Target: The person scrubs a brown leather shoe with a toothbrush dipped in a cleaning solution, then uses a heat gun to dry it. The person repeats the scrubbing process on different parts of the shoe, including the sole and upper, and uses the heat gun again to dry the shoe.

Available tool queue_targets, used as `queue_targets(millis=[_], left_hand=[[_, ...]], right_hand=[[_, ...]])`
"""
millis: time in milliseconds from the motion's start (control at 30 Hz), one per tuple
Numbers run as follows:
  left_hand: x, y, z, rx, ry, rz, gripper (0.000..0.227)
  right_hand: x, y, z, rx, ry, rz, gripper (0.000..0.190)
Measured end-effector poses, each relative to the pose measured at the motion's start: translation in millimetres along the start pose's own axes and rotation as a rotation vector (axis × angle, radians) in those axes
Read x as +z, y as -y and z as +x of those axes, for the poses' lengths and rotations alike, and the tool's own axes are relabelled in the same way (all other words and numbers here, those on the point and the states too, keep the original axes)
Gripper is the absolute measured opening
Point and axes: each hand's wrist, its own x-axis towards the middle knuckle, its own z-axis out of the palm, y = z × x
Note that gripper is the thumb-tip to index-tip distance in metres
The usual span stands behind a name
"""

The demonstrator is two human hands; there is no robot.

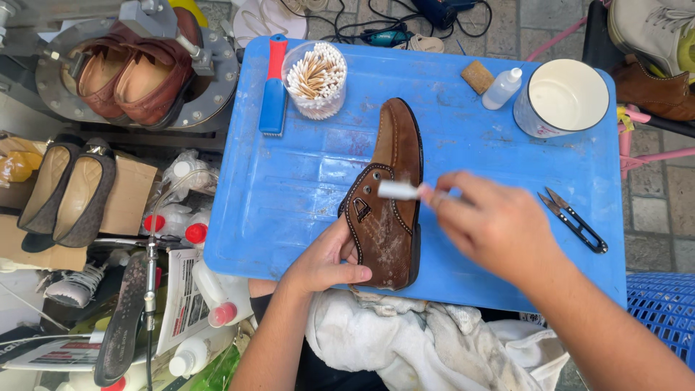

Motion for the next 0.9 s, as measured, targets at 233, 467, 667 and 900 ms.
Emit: queue_targets(millis=[233,467,667,900], left_hand=[[-3.8,13.1,-2.0,0.047,0.013,0.006,0.097],[-4.2,14.8,-0.6,0.006,-0.017,0.017,0.097],[-3.1,11.1,-1.9,0.035,0.003,-0.017,0.1],[-4.7,9.6,1.6,0.034,0.016,0.034,0.101]], right_hand=[[0.3,-11.5,-2.9,0.08,-0.022,0.001,0.02],[0.6,-11.4,-14.6,-0.147,0.028,0.297,0.024],[5.2,-31.1,-8.9,0.074,-0.045,0.155,0.014],[-1.6,1.4,7.4,-0.079,0.019,0.097,0.028]])
